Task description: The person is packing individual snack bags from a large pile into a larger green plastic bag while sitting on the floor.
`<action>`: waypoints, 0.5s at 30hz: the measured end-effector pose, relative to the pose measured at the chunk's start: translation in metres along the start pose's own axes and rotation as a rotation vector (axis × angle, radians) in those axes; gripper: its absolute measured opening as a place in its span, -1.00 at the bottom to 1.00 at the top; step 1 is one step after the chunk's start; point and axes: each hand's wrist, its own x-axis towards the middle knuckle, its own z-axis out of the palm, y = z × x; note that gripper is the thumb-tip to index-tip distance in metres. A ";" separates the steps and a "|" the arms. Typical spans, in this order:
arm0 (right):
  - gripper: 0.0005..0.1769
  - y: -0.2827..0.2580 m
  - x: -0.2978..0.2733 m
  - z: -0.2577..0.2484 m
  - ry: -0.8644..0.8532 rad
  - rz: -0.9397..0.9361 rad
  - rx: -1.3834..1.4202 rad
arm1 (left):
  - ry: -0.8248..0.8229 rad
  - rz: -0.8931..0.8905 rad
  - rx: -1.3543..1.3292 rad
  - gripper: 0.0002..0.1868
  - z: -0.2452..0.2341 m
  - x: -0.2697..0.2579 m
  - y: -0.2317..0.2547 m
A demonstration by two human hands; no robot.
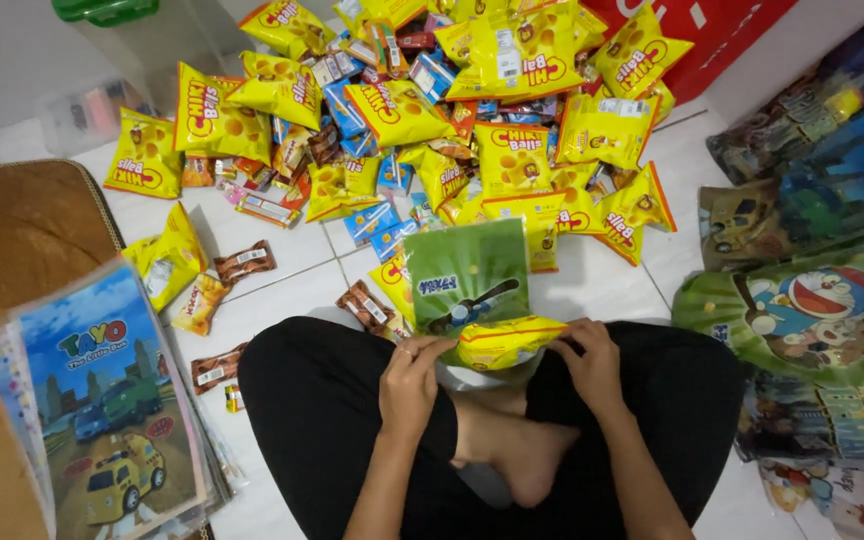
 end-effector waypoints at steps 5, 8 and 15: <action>-0.97 -0.025 0.003 -0.023 0.123 -0.075 0.029 | 0.077 -0.074 -0.189 -0.69 -0.027 0.029 0.033; -0.94 -0.065 0.006 -0.049 0.196 -0.172 0.062 | 0.145 -0.077 -0.224 -0.76 -0.041 0.046 0.055; -0.90 -0.123 0.011 -0.111 0.286 -0.286 0.104 | 0.253 -0.108 -0.264 -0.76 -0.080 0.082 0.092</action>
